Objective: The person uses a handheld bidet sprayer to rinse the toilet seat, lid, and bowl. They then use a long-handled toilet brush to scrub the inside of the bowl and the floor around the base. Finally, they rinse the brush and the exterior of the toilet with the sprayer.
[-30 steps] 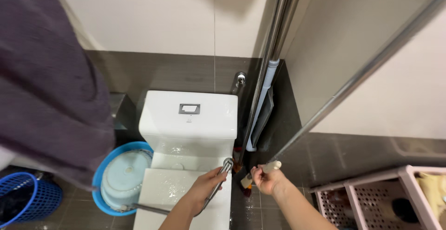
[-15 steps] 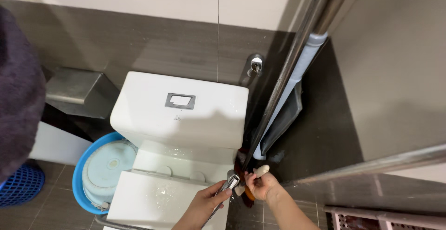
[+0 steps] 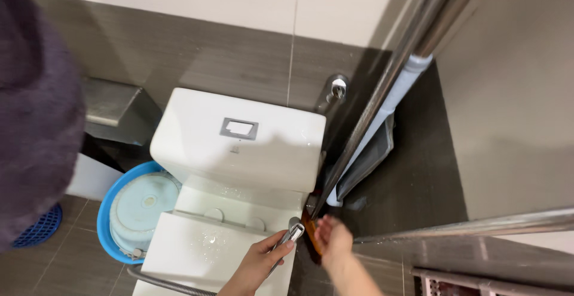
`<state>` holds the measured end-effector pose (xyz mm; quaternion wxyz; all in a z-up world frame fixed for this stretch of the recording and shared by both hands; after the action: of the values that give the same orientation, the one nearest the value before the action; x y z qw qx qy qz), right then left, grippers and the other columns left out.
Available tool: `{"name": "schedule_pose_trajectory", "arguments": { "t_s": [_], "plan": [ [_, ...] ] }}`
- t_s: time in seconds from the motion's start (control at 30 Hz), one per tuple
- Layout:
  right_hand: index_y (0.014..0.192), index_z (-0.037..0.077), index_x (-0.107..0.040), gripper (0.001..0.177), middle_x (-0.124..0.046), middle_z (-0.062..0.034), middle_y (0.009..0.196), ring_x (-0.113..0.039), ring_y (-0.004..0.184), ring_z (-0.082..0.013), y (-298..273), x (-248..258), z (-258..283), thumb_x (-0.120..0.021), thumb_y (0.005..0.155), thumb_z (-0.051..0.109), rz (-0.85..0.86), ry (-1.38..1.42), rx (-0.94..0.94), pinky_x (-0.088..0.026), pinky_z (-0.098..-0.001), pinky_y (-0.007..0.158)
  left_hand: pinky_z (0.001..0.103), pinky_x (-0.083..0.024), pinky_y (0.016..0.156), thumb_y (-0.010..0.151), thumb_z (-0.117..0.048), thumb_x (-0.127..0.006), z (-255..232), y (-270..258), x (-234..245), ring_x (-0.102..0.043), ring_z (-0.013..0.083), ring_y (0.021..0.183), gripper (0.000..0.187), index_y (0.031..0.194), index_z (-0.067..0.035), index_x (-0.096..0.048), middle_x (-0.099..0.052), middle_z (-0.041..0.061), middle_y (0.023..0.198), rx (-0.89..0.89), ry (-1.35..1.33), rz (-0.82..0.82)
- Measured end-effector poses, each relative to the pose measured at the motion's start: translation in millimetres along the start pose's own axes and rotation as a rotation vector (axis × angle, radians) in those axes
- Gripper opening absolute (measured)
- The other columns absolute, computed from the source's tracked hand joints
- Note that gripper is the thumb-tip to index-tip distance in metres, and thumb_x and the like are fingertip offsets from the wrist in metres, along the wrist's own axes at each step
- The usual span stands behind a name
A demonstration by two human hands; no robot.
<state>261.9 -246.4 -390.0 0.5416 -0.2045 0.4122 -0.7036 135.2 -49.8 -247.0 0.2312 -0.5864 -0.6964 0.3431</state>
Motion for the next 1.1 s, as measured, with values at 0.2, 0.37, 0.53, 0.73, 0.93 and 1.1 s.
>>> {"name": "schedule_pose_trajectory", "arguments": {
  "t_s": [0.2,0.37,0.53,0.73,0.93,1.1],
  "plan": [
    [0.14,0.014,-0.058,0.06,-0.072,-0.014,0.12,-0.066,0.104,-0.027,-101,-60,-117,-0.053,0.091,0.047,0.3,-0.118,-0.099,-0.054,-0.0481,0.089,0.019,-0.056,0.078,0.096,-0.039,-0.074,-6,-27,33,-0.072,0.0065,0.091,0.057,0.141,-0.007,-0.063,-0.075,-0.001,0.099,-0.207,-0.195,-0.023],
    [0.161,0.03,-0.021,0.078,-0.045,0.0007,0.151,-0.048,0.132,-0.017,-240,-162,-120,-0.048,0.095,0.061,0.505,-0.399,0.11,-0.044,-0.0449,0.108,0.031,-0.038,0.047,0.096,-0.045,-0.064,-16,-89,106,-0.048,0.0144,0.06,0.049,0.127,-0.008,-0.072,-0.059,0.002,0.076,-0.147,-0.51,-0.078],
    [0.143,0.017,-0.045,0.061,-0.064,-0.0111,0.117,-0.061,0.098,-0.0209,-314,-253,-165,-0.05,0.097,0.057,0.583,-0.489,0.234,-0.049,-0.0365,0.083,0.029,-0.045,0.051,0.099,-0.044,-0.06,-8,-144,216,-0.054,0.0145,0.065,0.039,0.112,-0.008,-0.071,-0.063,0.003,0.081,-0.129,-0.691,-0.138],
    [0.105,0.009,-0.058,0.047,-0.059,-0.0081,0.073,-0.055,0.051,-0.0172,-390,-343,-230,-0.052,0.095,0.054,0.471,-0.606,0.251,-0.044,-0.0314,0.045,0.033,-0.036,0.049,0.096,-0.043,-0.062,7,-198,351,-0.052,0.014,0.065,0.039,0.111,-0.008,-0.074,-0.061,-0.001,0.079,-0.192,-0.609,-0.102],
    [0.094,0.004,-0.061,0.05,-0.056,-0.0082,0.063,-0.055,0.048,-0.0176,-441,-393,-266,-0.061,0.091,0.054,0.229,-0.647,0.324,-0.046,-0.0316,0.045,0.03,-0.049,0.088,0.096,-0.035,-0.068,19,-212,453,-0.063,0.0105,0.094,0.039,0.12,-0.006,-0.078,-0.075,0.0,0.104,-0.329,-0.481,-0.127],
    [0.089,-0.001,-0.06,0.058,-0.056,-0.0098,0.063,-0.053,0.049,-0.0158,-441,-422,-238,-0.058,0.095,0.057,0.096,-0.62,0.427,-0.043,-0.03,0.044,0.034,-0.048,0.1,0.095,-0.037,-0.061,18,-197,484,-0.062,0.012,0.109,0.038,0.122,-0.015,-0.076,-0.072,-0.002,0.118,-0.209,-0.481,-0.103]
  ]
}}
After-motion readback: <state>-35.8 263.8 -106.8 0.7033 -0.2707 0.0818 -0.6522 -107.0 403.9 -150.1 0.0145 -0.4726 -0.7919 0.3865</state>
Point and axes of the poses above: each hand's wrist, its own y-axis towards the middle knuckle, its own x-axis out of the back of the hand, z = x × y, the point moved 9 cm from there along y, towards the middle knuckle
